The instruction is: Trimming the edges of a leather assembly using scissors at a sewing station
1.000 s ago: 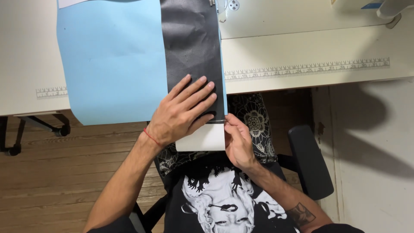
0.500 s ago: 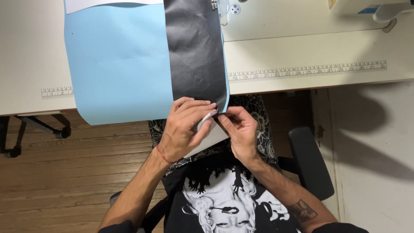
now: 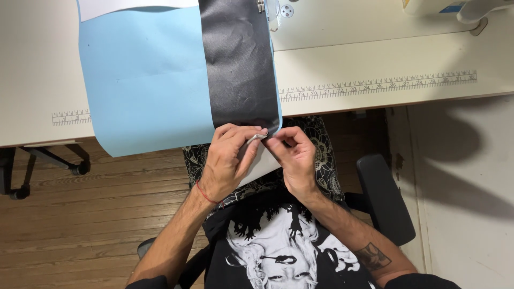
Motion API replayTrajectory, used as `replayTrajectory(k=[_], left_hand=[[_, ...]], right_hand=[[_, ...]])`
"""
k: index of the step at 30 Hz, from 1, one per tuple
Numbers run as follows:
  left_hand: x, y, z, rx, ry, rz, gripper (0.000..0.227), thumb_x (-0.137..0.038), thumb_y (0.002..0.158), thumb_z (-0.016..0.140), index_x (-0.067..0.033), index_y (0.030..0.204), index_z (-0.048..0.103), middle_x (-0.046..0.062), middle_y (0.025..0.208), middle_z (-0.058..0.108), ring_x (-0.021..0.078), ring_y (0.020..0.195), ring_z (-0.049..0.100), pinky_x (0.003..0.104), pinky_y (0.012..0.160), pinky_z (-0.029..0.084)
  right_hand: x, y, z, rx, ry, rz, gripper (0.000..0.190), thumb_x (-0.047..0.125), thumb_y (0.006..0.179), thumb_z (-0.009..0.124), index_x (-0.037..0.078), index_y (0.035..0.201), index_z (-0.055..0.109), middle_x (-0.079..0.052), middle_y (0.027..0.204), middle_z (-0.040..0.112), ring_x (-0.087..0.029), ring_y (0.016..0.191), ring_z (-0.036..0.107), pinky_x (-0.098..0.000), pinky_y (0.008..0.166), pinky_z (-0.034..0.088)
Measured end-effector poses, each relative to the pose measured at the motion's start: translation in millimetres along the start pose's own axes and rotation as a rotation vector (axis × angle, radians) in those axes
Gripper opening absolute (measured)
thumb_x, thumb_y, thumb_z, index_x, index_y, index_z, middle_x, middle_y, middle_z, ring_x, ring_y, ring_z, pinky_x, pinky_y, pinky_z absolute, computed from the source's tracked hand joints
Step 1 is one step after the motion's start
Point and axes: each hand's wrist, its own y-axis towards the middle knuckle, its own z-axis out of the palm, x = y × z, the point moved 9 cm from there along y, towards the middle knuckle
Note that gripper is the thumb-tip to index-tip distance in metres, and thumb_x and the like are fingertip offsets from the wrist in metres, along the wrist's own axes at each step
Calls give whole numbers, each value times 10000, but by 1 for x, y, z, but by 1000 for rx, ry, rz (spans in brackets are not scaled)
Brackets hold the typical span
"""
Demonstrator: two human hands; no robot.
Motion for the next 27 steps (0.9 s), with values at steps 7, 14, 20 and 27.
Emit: replayTrajectory(k=[7, 14, 20, 27], left_hand=[[-22, -2, 2, -13, 94, 93, 145, -119, 1115, 784, -109, 1232, 869, 61, 1235, 912, 212, 1255, 848, 405, 1160, 541], [-74, -8, 10, -160, 460, 433, 126, -181, 1089, 795, -114, 1151, 882, 89, 1196, 893, 282, 1200, 851, 522, 1128, 624], [-70, -6, 10, -104, 450, 442, 225, -270, 1089, 804, -75, 1176, 876, 129, 1231, 876, 329, 1265, 831, 609, 1194, 582], [-42, 17, 6, 30, 259, 417, 187, -229, 1088, 812, -105, 1181, 916, 97, 1237, 912, 286, 1265, 845, 572, 1276, 507]], right_hand=[[-41, 12, -36, -9, 118, 140, 186, 135, 1114, 809, 33, 1230, 705, -154, 1078, 832, -251, 970, 871, -444, 748, 790], [-10, 5, -16, 61, 51, 89, 239, 18, 1070, 832, -65, 1291, 800, -68, 947, 748, -75, 849, 752, -305, 742, 764], [-29, 14, -30, 109, 87, 179, 217, 18, 1112, 757, -61, 1310, 796, -95, 1014, 778, -112, 913, 780, -367, 769, 778], [-57, 30, -49, 109, 83, 214, 255, 113, 1123, 770, -36, 1329, 774, -146, 1075, 839, -174, 884, 837, -383, 633, 771]])
